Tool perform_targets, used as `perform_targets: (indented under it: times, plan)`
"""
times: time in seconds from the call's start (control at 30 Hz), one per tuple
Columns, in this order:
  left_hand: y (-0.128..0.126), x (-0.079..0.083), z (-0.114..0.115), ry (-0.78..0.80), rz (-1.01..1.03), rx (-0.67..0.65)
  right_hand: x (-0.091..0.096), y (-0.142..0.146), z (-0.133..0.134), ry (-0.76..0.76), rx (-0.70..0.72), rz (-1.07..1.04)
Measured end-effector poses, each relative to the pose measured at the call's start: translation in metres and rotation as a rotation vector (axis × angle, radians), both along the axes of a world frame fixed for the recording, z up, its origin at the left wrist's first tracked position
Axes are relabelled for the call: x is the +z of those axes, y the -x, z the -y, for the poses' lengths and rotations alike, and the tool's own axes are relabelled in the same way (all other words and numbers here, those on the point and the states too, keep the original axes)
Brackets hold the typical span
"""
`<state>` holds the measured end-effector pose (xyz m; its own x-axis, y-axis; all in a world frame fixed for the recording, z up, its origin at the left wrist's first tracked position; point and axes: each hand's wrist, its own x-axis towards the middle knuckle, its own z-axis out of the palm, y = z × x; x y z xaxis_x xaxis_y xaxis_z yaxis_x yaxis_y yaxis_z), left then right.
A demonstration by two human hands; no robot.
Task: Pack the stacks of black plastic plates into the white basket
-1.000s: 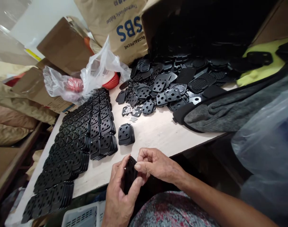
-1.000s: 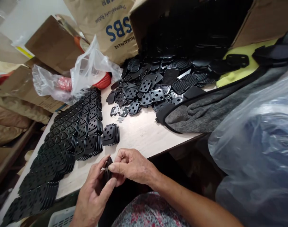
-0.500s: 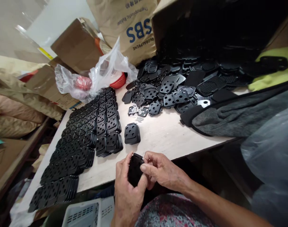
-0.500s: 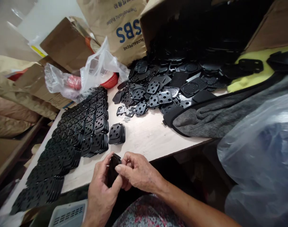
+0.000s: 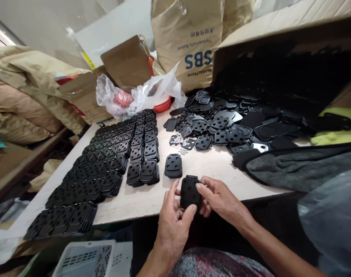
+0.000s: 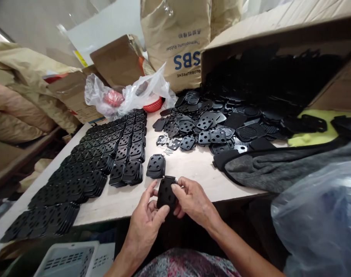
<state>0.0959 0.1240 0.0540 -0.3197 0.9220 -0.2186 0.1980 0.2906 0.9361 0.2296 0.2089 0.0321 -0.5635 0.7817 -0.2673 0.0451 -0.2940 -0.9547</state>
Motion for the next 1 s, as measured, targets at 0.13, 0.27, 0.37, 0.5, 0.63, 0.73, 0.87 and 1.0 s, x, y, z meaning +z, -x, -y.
perform_targets:
  times: [0.13,0.27,0.37,0.5,0.63,0.73,0.87,1.0]
  plan:
    - [0.006,-0.007,0.002,0.002,0.052,0.032,0.006,-0.002,-0.018,-0.041,-0.019,0.1]
    - [0.016,-0.014,0.005,-0.001,0.043,0.082,0.012,0.001,-0.035,0.002,-0.003,0.237]
    - [0.024,-0.017,0.007,-0.023,0.055,0.103,0.015,0.003,-0.043,0.024,0.015,0.267]
    - [0.033,-0.019,0.007,-0.07,0.051,0.102,0.02,0.005,-0.049,0.05,0.002,0.34]
    - [0.041,-0.02,0.005,-0.082,0.065,0.096,0.025,0.008,-0.053,0.079,0.036,0.433]
    - [0.044,-0.02,0.004,-0.079,0.087,0.083,0.027,0.009,-0.057,0.09,0.044,0.455]
    - [0.045,-0.019,0.006,-0.084,0.117,0.066,0.03,0.007,-0.058,0.081,0.026,0.43]
    - [0.05,-0.019,0.012,-0.101,0.137,0.075,0.032,0.003,-0.055,0.106,-0.044,0.371]
